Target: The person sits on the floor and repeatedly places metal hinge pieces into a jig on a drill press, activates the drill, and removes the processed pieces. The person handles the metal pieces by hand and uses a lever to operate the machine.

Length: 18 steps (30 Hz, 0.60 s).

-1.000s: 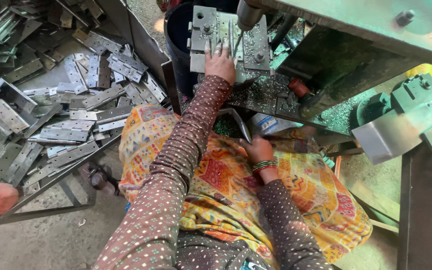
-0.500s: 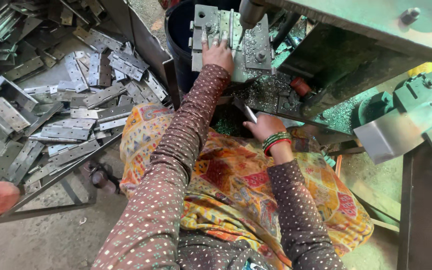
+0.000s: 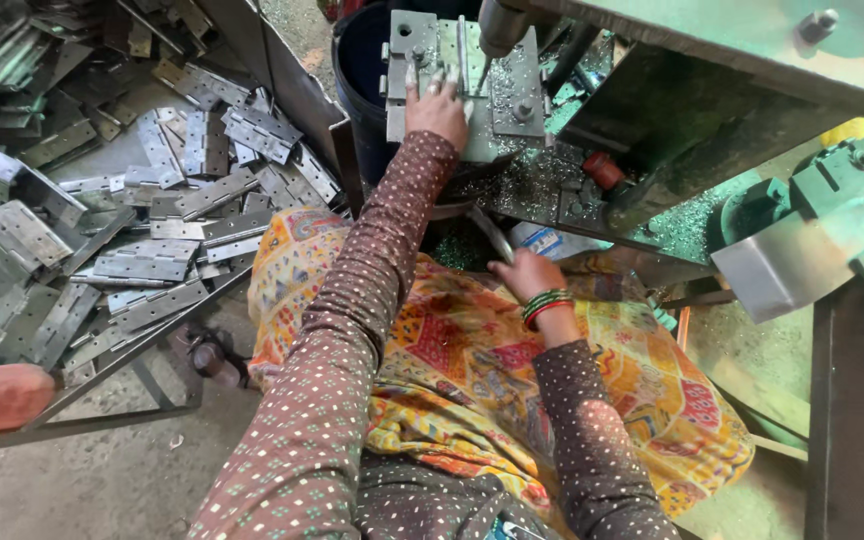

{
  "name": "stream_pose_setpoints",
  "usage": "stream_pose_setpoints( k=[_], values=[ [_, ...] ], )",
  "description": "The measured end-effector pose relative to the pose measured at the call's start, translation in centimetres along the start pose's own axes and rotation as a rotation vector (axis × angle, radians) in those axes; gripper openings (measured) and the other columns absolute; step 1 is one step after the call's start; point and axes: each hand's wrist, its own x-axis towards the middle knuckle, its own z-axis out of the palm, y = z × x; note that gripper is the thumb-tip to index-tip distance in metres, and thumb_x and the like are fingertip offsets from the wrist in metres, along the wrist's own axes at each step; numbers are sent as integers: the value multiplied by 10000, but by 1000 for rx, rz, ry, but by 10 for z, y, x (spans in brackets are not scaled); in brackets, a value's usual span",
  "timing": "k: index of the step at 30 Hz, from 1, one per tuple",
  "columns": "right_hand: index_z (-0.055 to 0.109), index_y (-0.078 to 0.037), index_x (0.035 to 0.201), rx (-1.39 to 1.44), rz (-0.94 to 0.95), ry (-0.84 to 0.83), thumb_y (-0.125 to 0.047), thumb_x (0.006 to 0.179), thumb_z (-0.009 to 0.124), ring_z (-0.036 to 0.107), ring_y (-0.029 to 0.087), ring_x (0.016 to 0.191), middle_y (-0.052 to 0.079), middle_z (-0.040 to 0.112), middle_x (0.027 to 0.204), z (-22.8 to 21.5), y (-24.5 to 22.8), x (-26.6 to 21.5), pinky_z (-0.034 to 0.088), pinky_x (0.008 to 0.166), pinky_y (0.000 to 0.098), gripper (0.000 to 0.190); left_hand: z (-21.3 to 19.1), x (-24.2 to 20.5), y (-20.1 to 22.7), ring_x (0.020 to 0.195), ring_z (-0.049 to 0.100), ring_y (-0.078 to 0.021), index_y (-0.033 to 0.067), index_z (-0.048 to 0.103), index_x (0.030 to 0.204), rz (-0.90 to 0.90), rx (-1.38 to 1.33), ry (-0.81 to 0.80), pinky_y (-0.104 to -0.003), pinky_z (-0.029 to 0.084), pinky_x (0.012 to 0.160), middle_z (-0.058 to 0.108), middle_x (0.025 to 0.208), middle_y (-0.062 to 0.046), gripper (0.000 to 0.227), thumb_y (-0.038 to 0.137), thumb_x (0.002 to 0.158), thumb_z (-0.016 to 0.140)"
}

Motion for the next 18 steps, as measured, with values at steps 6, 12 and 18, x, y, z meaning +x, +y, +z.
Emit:
stream_pose_setpoints(
  k=[6, 12, 18],
  values=[
    [724, -2, 855, -62, 8, -25, -570, 825, 677, 674, 420, 787, 246, 693, 814, -35, -21, -6, 521, 727, 510, 570, 17, -92, 32, 1298, 474, -276, 153, 706, 1105, 104, 160, 402, -565, 221, 1142, 550, 1317, -97, 272, 219, 883, 563],
    [719, -7, 864, -62, -5, 6, -546, 824, 686, 677, 427, 810, 252, 694, 838, -25, -18, -9, 524, 737, 511, 542, 24, -129, 19, 1206, 553, -256, 110, 617, 1013, 282, 26, 808, -586, 343, 1089, 591, 1189, -85, 126, 185, 912, 607],
    [692, 20, 907, -37, 6, -12, -563, 860, 655, 683, 417, 791, 238, 702, 840, -30, -21, -9, 528, 714, 506, 586, -6, -91, 10, 828, 650, -216, 49, 590, 1124, 271, -252, 676, -398, 577, 781, 614, 1146, -98, 135, 142, 1027, 606]
  ],
)
